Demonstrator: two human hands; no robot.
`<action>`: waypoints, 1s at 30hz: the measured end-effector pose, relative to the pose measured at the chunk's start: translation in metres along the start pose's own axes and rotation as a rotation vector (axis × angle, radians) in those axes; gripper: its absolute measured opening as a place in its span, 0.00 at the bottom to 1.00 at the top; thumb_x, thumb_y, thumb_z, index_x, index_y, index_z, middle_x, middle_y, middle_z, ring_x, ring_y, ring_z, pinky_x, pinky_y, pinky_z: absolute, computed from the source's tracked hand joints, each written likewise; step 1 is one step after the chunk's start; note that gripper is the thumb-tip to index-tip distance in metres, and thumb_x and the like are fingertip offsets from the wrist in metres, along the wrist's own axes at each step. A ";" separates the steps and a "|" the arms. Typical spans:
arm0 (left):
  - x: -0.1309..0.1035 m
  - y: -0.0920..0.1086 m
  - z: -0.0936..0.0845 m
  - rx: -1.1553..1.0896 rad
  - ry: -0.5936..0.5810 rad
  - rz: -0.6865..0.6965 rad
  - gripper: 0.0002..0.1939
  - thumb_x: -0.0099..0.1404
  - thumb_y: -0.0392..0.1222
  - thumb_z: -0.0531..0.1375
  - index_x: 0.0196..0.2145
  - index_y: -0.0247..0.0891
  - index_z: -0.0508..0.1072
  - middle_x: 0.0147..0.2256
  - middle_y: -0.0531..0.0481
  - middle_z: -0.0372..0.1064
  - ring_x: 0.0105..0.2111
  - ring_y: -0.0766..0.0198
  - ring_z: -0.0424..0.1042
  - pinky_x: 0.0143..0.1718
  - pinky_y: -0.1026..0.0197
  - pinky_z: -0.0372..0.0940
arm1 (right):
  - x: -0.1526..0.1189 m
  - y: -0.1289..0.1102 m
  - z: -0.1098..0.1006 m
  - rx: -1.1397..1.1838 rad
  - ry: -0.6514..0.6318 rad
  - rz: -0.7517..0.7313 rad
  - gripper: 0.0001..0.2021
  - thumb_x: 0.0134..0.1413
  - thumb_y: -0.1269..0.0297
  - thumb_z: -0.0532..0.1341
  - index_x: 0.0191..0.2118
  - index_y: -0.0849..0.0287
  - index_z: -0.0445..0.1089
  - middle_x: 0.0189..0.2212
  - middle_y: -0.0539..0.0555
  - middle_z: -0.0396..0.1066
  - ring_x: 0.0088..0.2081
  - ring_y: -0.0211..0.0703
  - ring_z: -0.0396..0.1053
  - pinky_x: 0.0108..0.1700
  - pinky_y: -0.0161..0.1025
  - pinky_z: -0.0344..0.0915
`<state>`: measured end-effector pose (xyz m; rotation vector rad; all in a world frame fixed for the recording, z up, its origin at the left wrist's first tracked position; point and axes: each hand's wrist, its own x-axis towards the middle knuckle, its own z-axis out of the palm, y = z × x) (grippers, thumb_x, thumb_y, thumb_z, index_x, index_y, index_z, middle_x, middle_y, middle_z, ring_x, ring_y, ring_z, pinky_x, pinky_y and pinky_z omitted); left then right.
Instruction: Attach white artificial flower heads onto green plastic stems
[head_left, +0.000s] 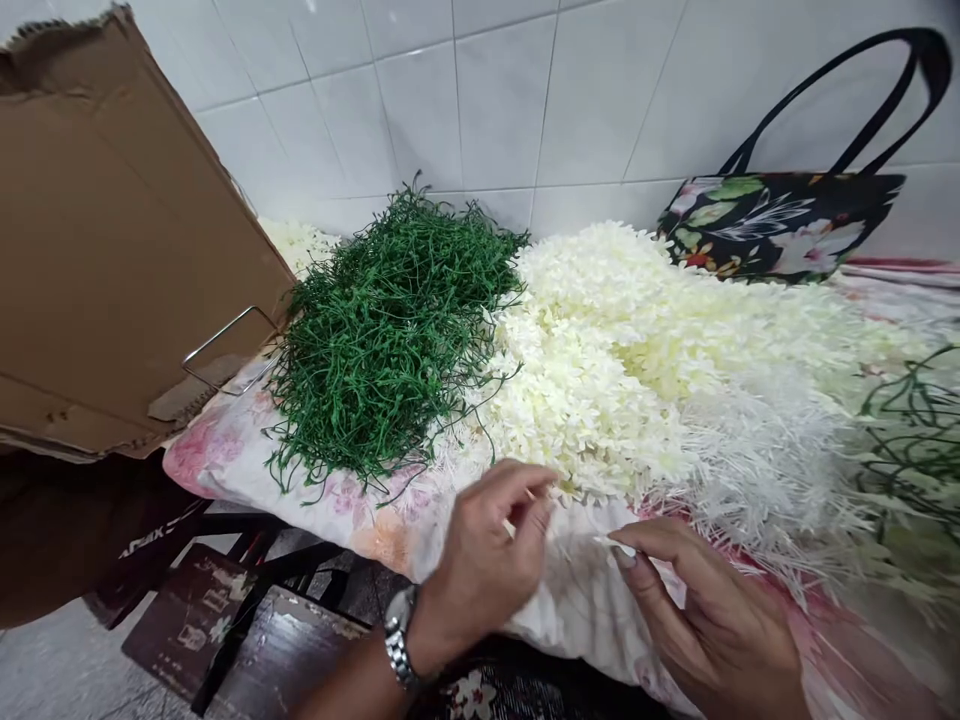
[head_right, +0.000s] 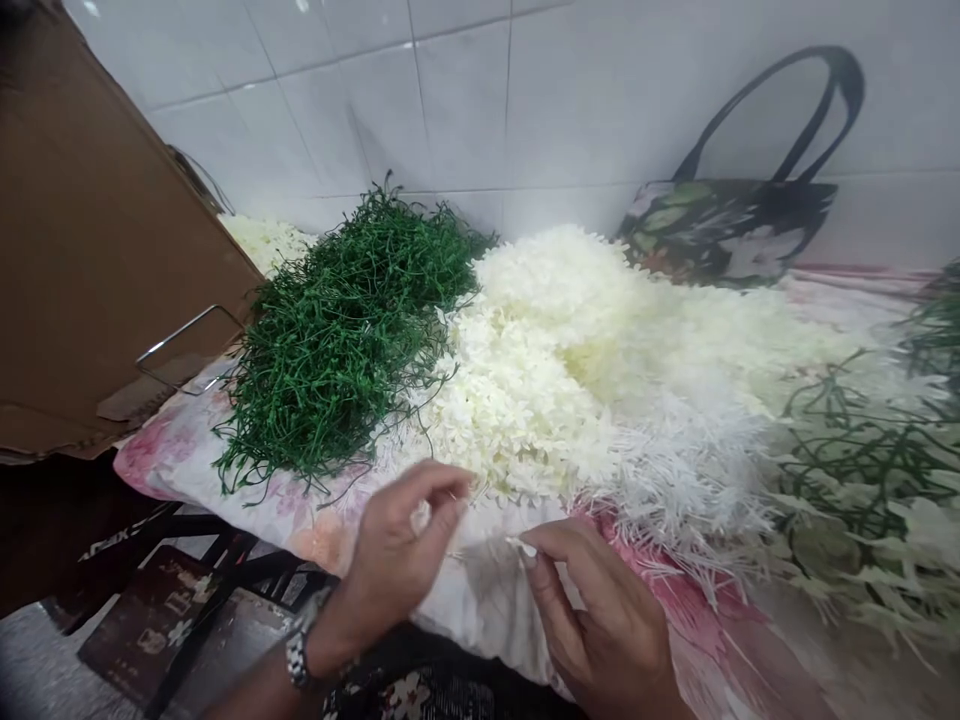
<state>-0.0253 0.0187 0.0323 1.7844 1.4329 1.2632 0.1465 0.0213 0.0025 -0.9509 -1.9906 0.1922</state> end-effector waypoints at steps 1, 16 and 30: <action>0.008 -0.003 -0.007 0.133 0.049 0.044 0.10 0.61 0.30 0.51 0.38 0.33 0.71 0.31 0.46 0.70 0.30 0.64 0.69 0.29 0.65 0.64 | -0.001 0.003 0.000 -0.003 0.006 0.008 0.04 0.57 0.72 0.54 0.36 0.59 0.65 0.25 0.50 0.70 0.28 0.34 0.70 0.34 0.30 0.65; 0.051 -0.033 -0.028 0.776 0.100 -0.062 0.13 0.59 0.27 0.50 0.34 0.37 0.72 0.34 0.47 0.72 0.33 0.59 0.72 0.31 0.62 0.61 | 0.001 0.003 0.002 0.010 0.021 -0.055 0.05 0.56 0.72 0.54 0.33 0.61 0.66 0.23 0.51 0.69 0.27 0.33 0.70 0.32 0.28 0.66; 0.011 0.004 -0.025 -0.001 0.264 -0.126 0.05 0.54 0.31 0.55 0.26 0.37 0.70 0.18 0.58 0.62 0.16 0.73 0.59 0.18 0.71 0.54 | -0.002 -0.002 -0.007 0.290 0.013 0.185 0.05 0.54 0.73 0.57 0.34 0.57 0.67 0.37 0.55 0.69 0.38 0.40 0.68 0.38 0.36 0.67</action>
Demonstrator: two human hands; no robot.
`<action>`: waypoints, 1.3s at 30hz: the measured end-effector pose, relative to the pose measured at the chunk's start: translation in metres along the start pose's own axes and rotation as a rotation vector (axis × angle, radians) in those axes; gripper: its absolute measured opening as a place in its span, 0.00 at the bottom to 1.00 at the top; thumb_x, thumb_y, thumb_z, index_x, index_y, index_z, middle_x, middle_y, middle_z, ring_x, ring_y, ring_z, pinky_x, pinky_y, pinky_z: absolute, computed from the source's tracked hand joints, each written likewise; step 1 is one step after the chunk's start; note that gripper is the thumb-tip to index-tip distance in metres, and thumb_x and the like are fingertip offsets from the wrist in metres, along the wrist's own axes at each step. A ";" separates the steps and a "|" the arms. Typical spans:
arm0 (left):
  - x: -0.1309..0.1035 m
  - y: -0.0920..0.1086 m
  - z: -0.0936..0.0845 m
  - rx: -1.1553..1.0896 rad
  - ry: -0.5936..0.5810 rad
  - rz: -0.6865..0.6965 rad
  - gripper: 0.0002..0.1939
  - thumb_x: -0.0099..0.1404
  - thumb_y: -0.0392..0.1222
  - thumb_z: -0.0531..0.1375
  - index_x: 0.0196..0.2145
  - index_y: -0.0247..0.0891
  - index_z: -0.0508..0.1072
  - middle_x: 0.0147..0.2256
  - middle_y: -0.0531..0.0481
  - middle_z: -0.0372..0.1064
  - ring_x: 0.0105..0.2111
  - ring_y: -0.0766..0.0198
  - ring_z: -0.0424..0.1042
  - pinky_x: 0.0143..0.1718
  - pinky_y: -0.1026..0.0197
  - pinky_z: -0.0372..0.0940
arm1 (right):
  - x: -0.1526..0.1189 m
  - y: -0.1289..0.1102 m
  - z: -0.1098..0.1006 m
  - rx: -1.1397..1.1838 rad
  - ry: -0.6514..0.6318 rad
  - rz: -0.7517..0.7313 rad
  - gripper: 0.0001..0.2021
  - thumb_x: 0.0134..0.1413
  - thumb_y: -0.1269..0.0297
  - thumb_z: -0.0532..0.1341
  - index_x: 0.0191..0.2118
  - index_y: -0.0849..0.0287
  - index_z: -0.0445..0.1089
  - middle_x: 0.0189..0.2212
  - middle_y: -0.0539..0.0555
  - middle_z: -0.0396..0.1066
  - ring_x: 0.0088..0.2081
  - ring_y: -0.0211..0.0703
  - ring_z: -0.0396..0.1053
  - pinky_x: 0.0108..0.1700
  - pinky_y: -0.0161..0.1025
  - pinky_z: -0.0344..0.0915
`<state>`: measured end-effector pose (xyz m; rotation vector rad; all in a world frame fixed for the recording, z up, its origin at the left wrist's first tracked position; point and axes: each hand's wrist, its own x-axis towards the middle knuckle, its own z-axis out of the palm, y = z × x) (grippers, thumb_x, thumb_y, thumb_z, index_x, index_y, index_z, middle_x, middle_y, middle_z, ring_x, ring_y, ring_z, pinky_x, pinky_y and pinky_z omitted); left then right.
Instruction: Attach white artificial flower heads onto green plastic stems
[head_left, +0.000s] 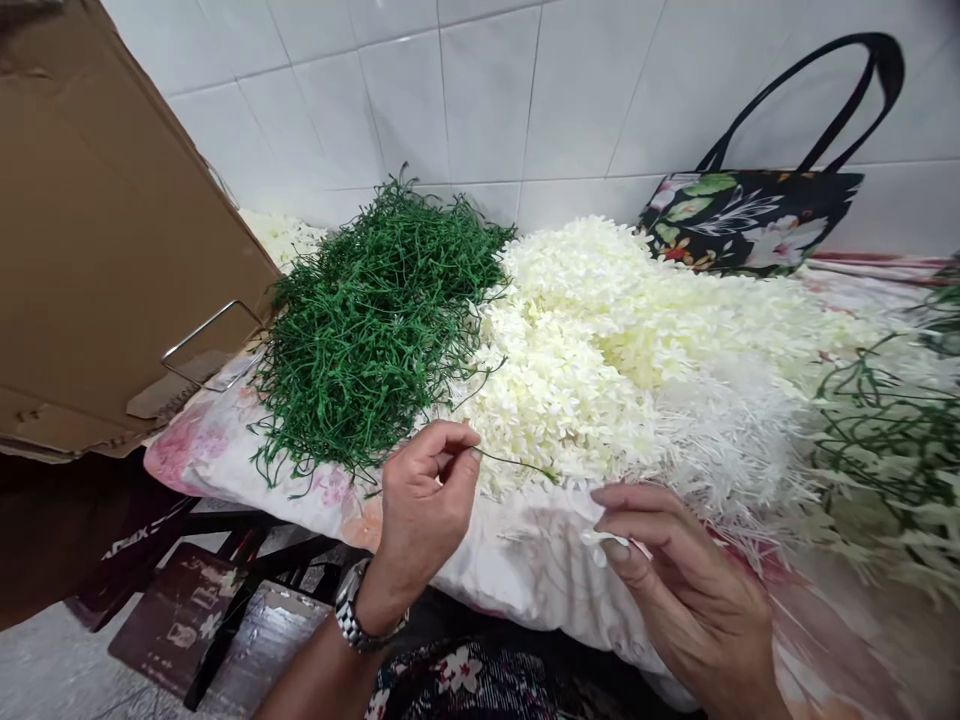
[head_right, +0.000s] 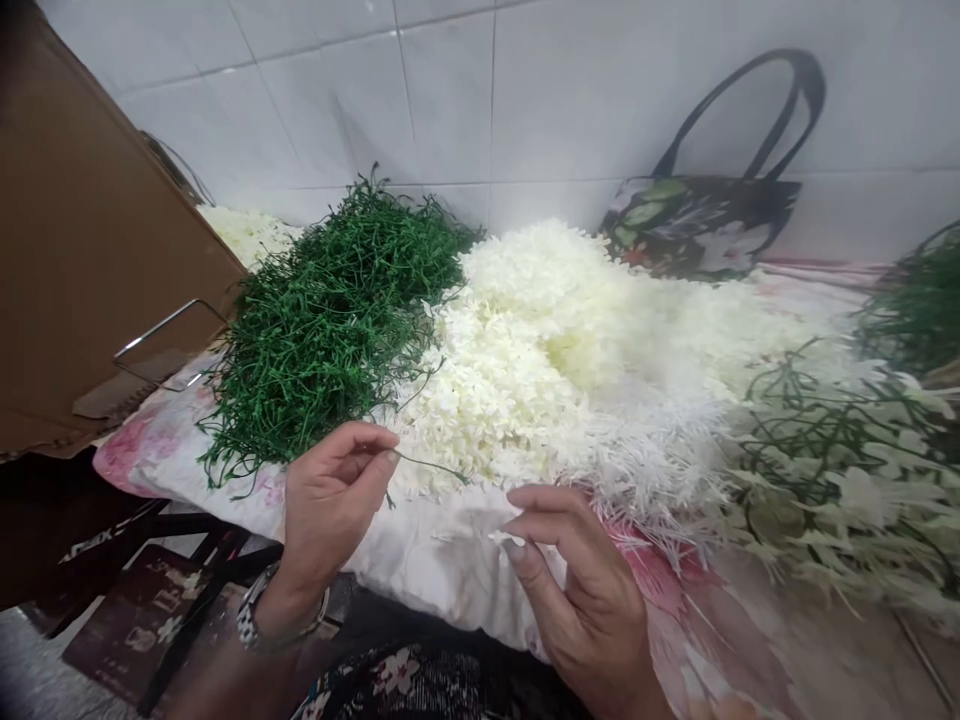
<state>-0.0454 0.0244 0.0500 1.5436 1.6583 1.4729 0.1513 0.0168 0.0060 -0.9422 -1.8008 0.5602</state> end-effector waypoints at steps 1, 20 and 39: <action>-0.005 0.003 0.002 -0.048 -0.029 -0.054 0.04 0.54 0.31 0.56 0.26 0.37 0.69 0.17 0.59 0.60 0.15 0.74 0.58 0.16 0.71 0.53 | 0.000 -0.004 -0.001 0.024 0.000 0.014 0.05 0.54 0.73 0.57 0.34 0.57 0.67 0.41 0.56 0.68 0.38 0.40 0.68 0.38 0.37 0.67; -0.051 0.002 0.031 -0.374 -0.393 -0.630 0.02 0.50 0.36 0.57 0.23 0.37 0.66 0.10 0.58 0.62 0.11 0.70 0.61 0.15 0.68 0.60 | -0.003 -0.013 -0.005 0.112 -0.053 0.059 0.05 0.54 0.74 0.57 0.35 0.58 0.68 0.29 0.52 0.71 0.33 0.39 0.70 0.33 0.36 0.67; -0.055 -0.005 0.030 -0.072 -0.462 -0.051 0.10 0.61 0.29 0.51 0.31 0.37 0.72 0.23 0.53 0.70 0.23 0.68 0.68 0.25 0.67 0.62 | -0.002 -0.015 -0.009 0.084 -0.063 0.033 0.05 0.53 0.74 0.58 0.33 0.57 0.69 0.30 0.52 0.70 0.33 0.39 0.70 0.34 0.37 0.68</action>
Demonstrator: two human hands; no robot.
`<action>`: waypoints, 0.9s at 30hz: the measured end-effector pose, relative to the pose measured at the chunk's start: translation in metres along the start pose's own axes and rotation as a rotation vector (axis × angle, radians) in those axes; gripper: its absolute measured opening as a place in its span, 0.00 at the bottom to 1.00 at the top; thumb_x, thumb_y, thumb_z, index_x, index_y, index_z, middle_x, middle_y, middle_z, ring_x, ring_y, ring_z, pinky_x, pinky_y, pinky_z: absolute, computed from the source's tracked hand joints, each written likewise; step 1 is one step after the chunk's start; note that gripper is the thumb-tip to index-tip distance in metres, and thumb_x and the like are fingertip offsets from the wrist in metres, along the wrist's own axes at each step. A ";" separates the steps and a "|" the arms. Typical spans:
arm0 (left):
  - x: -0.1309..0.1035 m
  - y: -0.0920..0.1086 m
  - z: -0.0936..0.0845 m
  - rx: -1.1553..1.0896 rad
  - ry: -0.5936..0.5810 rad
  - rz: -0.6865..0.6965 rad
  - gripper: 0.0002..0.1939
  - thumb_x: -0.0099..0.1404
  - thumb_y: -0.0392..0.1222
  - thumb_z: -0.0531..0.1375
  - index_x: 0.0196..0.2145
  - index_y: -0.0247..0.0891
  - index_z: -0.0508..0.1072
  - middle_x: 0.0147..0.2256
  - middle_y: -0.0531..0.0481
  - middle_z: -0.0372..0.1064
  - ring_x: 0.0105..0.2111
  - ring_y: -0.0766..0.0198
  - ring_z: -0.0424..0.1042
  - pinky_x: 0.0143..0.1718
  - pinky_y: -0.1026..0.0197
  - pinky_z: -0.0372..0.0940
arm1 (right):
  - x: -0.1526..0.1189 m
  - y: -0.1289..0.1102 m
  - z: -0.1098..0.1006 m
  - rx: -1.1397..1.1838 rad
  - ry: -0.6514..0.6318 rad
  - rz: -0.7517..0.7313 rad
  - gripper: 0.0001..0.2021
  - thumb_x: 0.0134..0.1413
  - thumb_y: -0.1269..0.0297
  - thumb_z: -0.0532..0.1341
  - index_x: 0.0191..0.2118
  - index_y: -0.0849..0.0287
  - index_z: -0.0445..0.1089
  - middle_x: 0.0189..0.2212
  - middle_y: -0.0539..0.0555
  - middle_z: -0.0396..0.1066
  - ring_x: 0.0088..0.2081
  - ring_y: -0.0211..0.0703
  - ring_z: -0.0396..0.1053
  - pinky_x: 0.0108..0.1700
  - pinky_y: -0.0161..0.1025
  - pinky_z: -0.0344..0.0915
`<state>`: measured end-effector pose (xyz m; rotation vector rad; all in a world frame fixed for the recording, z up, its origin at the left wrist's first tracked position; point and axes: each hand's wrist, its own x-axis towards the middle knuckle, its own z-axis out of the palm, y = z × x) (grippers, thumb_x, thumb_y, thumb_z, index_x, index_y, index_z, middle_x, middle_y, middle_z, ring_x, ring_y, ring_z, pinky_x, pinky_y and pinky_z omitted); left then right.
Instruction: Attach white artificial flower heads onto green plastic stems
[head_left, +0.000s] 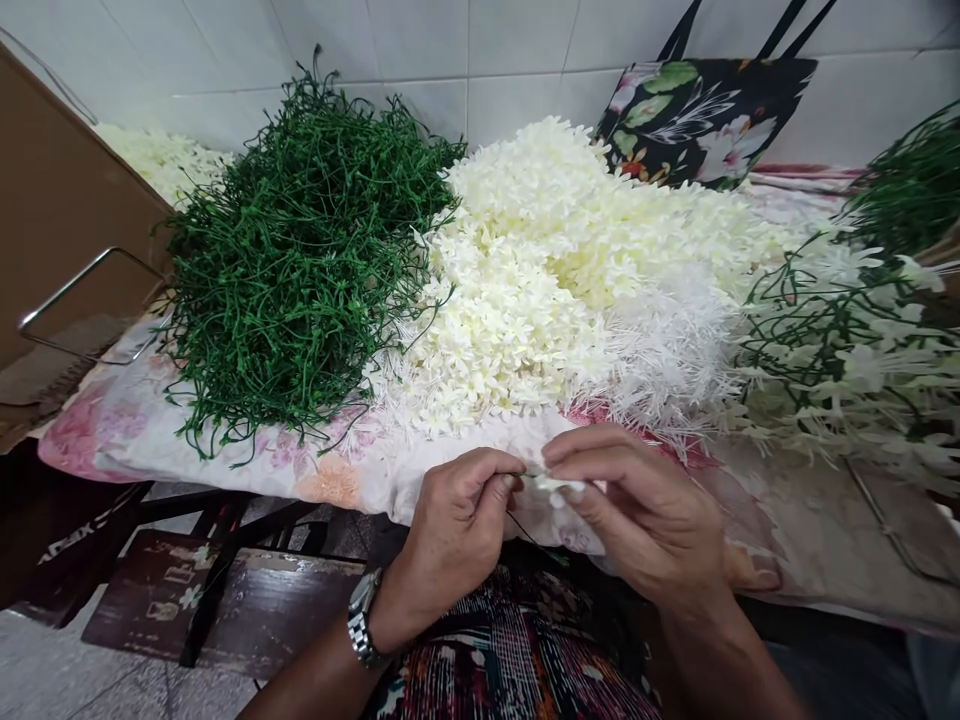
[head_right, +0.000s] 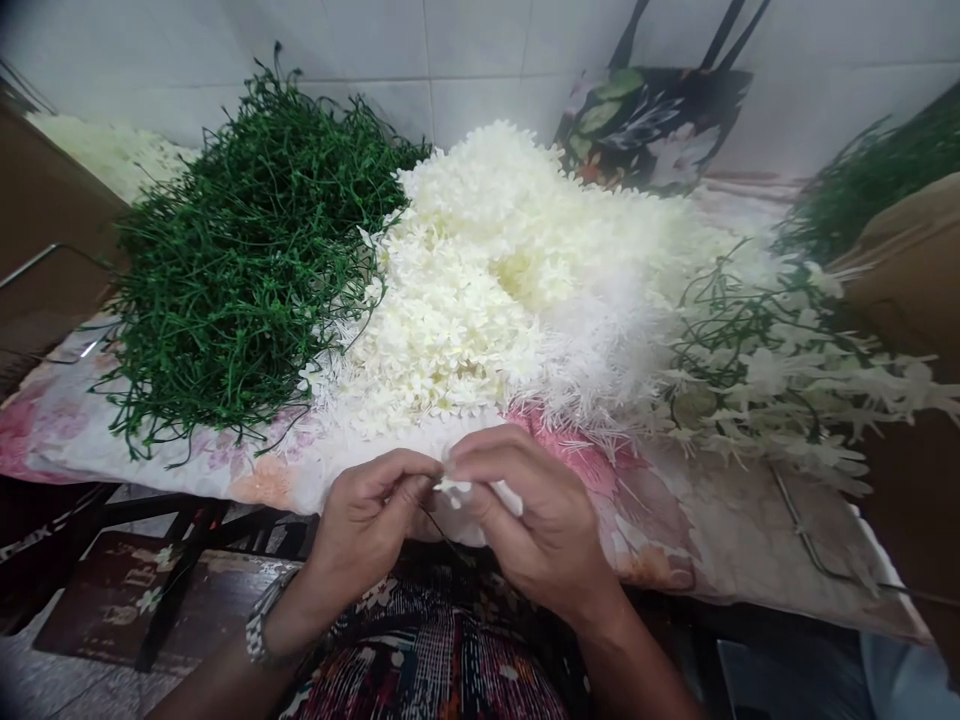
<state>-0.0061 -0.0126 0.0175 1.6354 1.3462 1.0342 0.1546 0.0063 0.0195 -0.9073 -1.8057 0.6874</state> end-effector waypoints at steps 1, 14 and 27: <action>-0.001 -0.002 0.000 -0.037 0.011 -0.027 0.10 0.61 0.29 0.52 0.31 0.37 0.72 0.23 0.53 0.69 0.23 0.68 0.68 0.25 0.67 0.63 | 0.000 0.001 -0.003 -0.020 0.039 0.014 0.05 0.53 0.74 0.58 0.33 0.57 0.68 0.29 0.51 0.70 0.33 0.39 0.69 0.34 0.37 0.67; -0.002 -0.005 0.001 -0.161 0.054 0.074 0.09 0.62 0.32 0.55 0.32 0.37 0.75 0.23 0.53 0.68 0.24 0.69 0.66 0.26 0.68 0.61 | -0.006 -0.008 0.002 -0.124 -0.062 -0.008 0.05 0.54 0.74 0.56 0.35 0.58 0.65 0.25 0.50 0.67 0.27 0.36 0.66 0.28 0.34 0.63; 0.000 -0.011 0.004 -0.046 0.008 0.164 0.10 0.62 0.31 0.53 0.31 0.36 0.75 0.22 0.52 0.67 0.22 0.68 0.66 0.24 0.67 0.61 | -0.004 -0.008 -0.003 -0.372 -0.155 -0.104 0.07 0.55 0.76 0.53 0.34 0.60 0.67 0.26 0.53 0.68 0.30 0.39 0.66 0.31 0.36 0.64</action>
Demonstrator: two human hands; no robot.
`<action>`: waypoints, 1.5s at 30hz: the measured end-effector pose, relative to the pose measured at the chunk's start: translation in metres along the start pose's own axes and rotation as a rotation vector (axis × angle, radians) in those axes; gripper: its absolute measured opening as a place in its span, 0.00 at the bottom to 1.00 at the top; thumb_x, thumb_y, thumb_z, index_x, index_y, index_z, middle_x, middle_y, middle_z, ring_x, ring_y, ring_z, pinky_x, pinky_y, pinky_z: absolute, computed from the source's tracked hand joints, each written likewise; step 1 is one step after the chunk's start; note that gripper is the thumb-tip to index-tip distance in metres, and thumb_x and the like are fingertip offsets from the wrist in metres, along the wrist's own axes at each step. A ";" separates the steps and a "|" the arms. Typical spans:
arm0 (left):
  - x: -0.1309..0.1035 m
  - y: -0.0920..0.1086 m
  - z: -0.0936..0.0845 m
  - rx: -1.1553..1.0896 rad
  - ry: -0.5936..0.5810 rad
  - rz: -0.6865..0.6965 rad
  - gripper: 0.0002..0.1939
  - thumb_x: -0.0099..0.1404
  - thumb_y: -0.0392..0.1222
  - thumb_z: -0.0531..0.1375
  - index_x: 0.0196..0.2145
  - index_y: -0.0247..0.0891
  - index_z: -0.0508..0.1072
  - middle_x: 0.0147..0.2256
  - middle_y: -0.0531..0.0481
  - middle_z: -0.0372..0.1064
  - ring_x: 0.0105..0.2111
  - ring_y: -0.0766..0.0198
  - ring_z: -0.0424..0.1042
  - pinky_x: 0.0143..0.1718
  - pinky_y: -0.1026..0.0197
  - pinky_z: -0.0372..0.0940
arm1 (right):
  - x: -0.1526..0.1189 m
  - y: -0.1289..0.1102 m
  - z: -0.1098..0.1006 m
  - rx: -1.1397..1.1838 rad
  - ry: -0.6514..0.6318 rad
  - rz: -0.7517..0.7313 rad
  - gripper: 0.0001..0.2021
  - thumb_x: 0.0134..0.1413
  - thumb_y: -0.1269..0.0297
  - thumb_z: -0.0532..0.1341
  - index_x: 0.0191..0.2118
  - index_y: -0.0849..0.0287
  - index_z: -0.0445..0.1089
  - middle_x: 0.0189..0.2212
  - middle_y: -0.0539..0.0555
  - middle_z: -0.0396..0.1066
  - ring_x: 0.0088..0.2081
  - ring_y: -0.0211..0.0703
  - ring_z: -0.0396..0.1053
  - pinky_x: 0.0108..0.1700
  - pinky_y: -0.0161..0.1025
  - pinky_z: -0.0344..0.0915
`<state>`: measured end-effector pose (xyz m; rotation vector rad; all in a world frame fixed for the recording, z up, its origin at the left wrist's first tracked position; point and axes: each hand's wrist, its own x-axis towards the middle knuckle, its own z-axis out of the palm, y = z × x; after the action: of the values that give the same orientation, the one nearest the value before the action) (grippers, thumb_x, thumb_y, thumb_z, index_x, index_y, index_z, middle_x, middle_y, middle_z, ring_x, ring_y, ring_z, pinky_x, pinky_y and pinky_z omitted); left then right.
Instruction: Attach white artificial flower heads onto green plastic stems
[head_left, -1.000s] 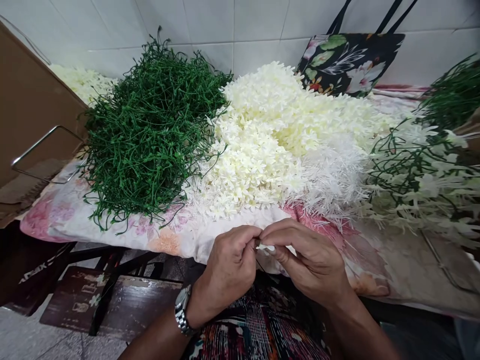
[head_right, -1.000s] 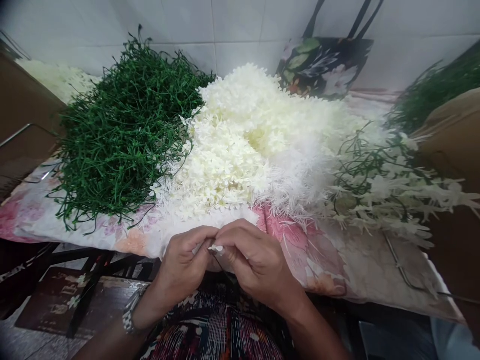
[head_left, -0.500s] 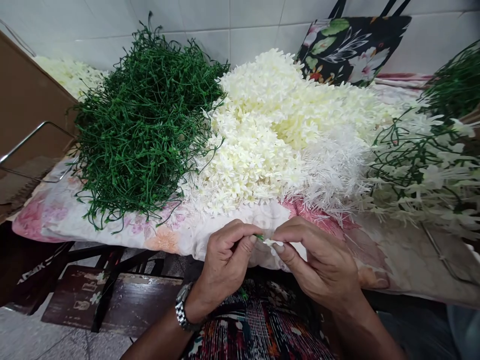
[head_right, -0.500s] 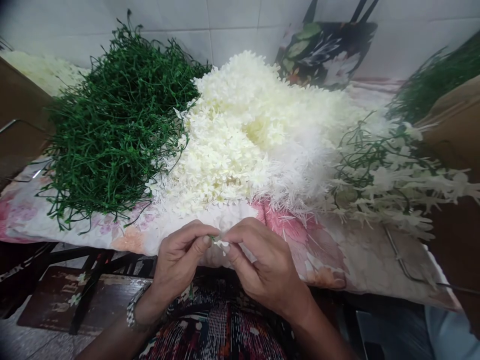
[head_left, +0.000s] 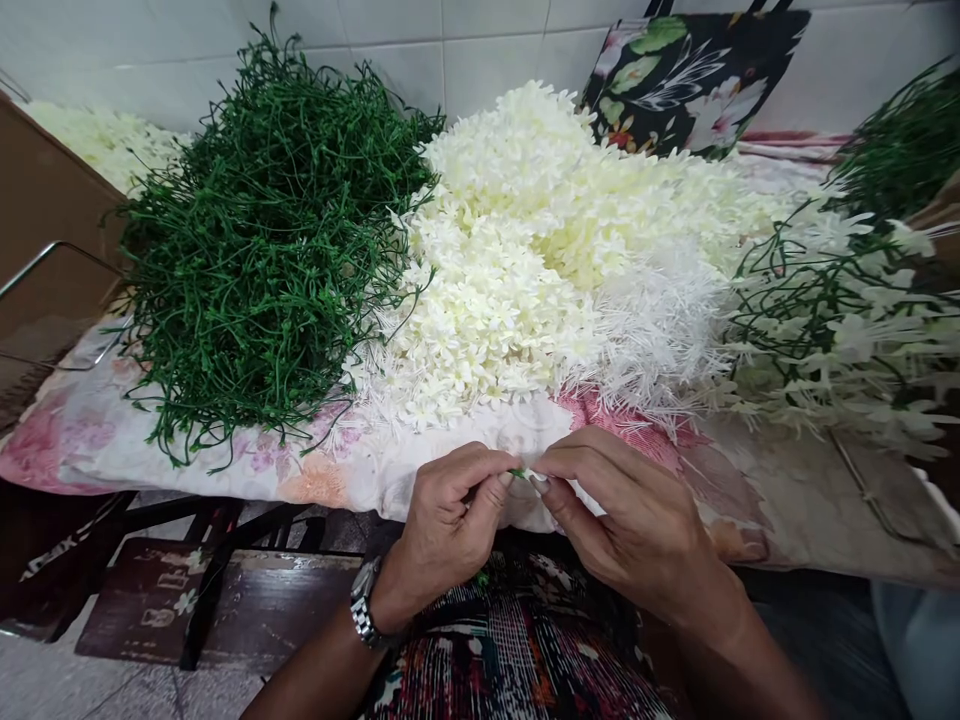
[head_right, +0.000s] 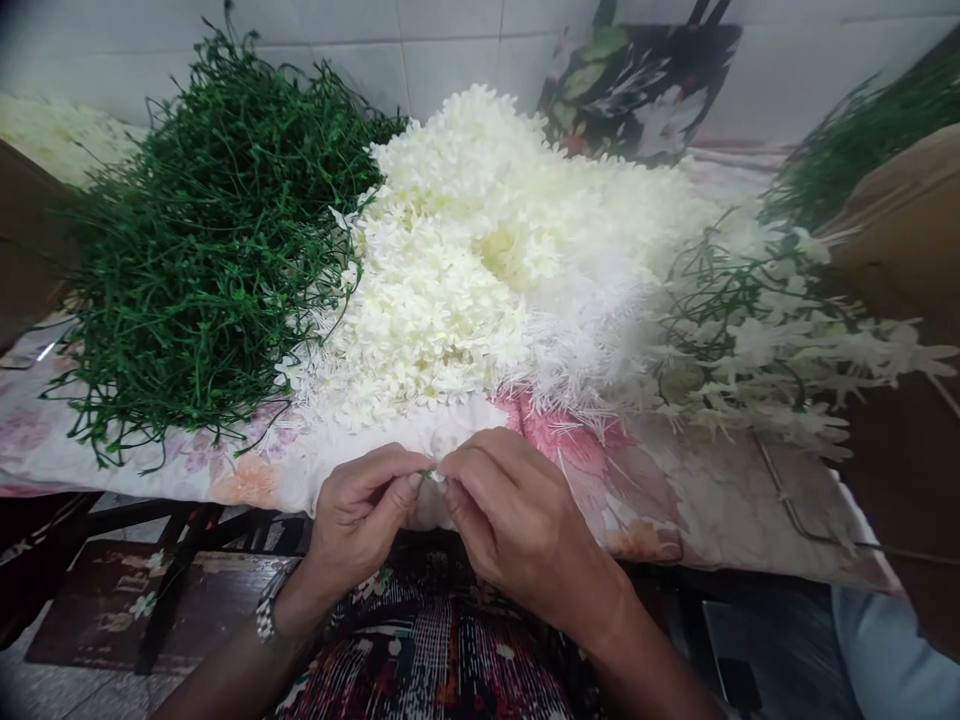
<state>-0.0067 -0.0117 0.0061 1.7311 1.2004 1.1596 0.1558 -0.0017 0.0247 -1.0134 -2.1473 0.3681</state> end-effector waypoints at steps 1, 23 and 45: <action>0.000 -0.001 0.000 0.001 -0.011 -0.006 0.10 0.62 0.31 0.53 0.31 0.36 0.74 0.22 0.52 0.67 0.22 0.68 0.66 0.24 0.67 0.61 | 0.000 0.001 0.000 -0.016 -0.004 -0.002 0.07 0.55 0.76 0.53 0.34 0.60 0.66 0.26 0.53 0.68 0.30 0.39 0.66 0.32 0.36 0.64; 0.007 -0.004 0.006 -0.016 0.005 -0.032 0.11 0.60 0.31 0.53 0.23 0.34 0.71 0.18 0.53 0.65 0.19 0.70 0.62 0.20 0.68 0.58 | -0.005 0.011 0.027 0.210 0.067 0.147 0.04 0.57 0.73 0.54 0.32 0.58 0.61 0.23 0.48 0.62 0.24 0.33 0.62 0.25 0.32 0.60; 0.007 -0.001 0.008 -0.160 0.059 -0.227 0.09 0.58 0.34 0.53 0.23 0.37 0.70 0.16 0.57 0.62 0.17 0.71 0.60 0.21 0.68 0.57 | -0.008 0.014 0.021 0.228 0.073 0.187 0.09 0.57 0.61 0.56 0.42 0.58 0.63 0.32 0.52 0.69 0.33 0.38 0.69 0.33 0.34 0.67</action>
<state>0.0014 -0.0054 0.0048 1.4114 1.2669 1.1419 0.1520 0.0025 -0.0012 -1.0799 -1.9009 0.6396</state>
